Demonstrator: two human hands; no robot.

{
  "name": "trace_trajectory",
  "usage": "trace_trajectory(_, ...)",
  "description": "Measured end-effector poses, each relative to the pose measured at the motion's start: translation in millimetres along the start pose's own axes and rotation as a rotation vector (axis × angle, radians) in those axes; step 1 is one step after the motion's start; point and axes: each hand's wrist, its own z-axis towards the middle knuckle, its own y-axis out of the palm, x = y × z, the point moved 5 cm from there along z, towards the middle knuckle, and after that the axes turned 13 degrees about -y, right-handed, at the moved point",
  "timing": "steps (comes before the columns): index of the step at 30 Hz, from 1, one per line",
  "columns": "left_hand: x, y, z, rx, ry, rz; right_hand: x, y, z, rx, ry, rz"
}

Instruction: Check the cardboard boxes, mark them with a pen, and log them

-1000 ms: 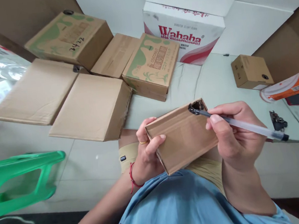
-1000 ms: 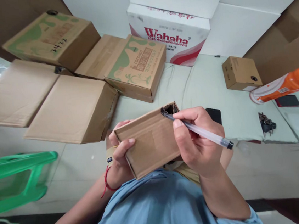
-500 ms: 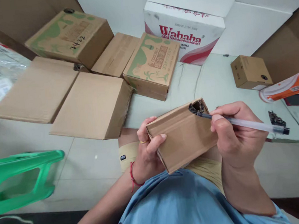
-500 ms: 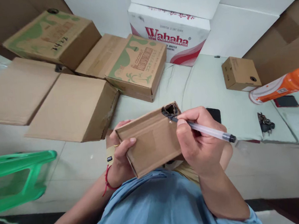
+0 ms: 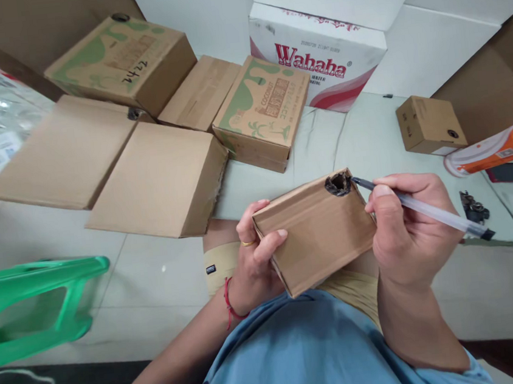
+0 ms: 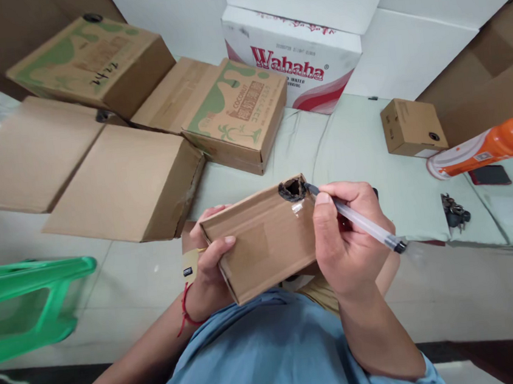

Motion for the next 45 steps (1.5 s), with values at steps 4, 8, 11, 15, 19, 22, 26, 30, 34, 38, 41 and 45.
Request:
trace_trajectory(4, 0.4, 0.4, 0.3, -0.008, 0.002, -0.006, -1.5, -0.8, 0.4, -0.015, 0.010, -0.028)
trace_trajectory(8, -2.7, 2.1, -3.8, 0.010, -0.018, -0.032, -3.1, -3.6, -0.6, 0.018, 0.001, -0.043)
trace_trajectory(11, -5.1, 3.0, -6.6, 0.024, -0.025, -0.032, -4.6, -5.6, -2.1, 0.024, -0.020, -0.055)
trace_trajectory(15, -5.7, 3.1, -7.5, 0.007, -0.010, -0.059, -8.4, -6.0, -5.1, -0.034, -0.057, -0.030)
trace_trajectory(19, -3.9, 2.7, -7.0, -0.003, 0.017, -0.087, -14.9, -1.9, -6.1, -0.156, -0.131, 0.051)
trace_trajectory(22, -2.6, 2.5, -6.7, -0.006, 0.023, -0.095, -17.8, 0.0, -4.5, -0.189, -0.172, 0.096)
trace_trajectory(26, -2.1, 1.7, -7.1, -0.015, 0.012, -0.093, -17.3, 1.2, -3.1, -0.222, -0.169, 0.098)
trace_trajectory(30, -2.3, 0.8, -8.2, -0.017, -0.016, -0.077, -17.3, 1.1, -3.5, -0.228, -0.168, 0.084)
trace_trajectory(34, -2.4, 1.0, -8.6, -0.022, -0.041, -0.093, -14.1, 0.9, -4.6, -0.154, -0.108, 0.058)
trace_trajectory(38, -2.8, 1.7, -8.7, -0.033, -0.060, -0.078, -12.1, -0.3, -5.2, -0.087, -0.065, 0.060)
trace_trajectory(41, -2.8, 1.1, -8.9, -0.029, -0.064, -0.072, -15.0, 1.3, -3.5, -0.162, -0.103, 0.062)
trace_trajectory(45, -0.2, 0.1, -7.5, -0.026, -0.034, -0.063, -14.5, 3.4, -1.7, -0.201, -0.092, 0.058)
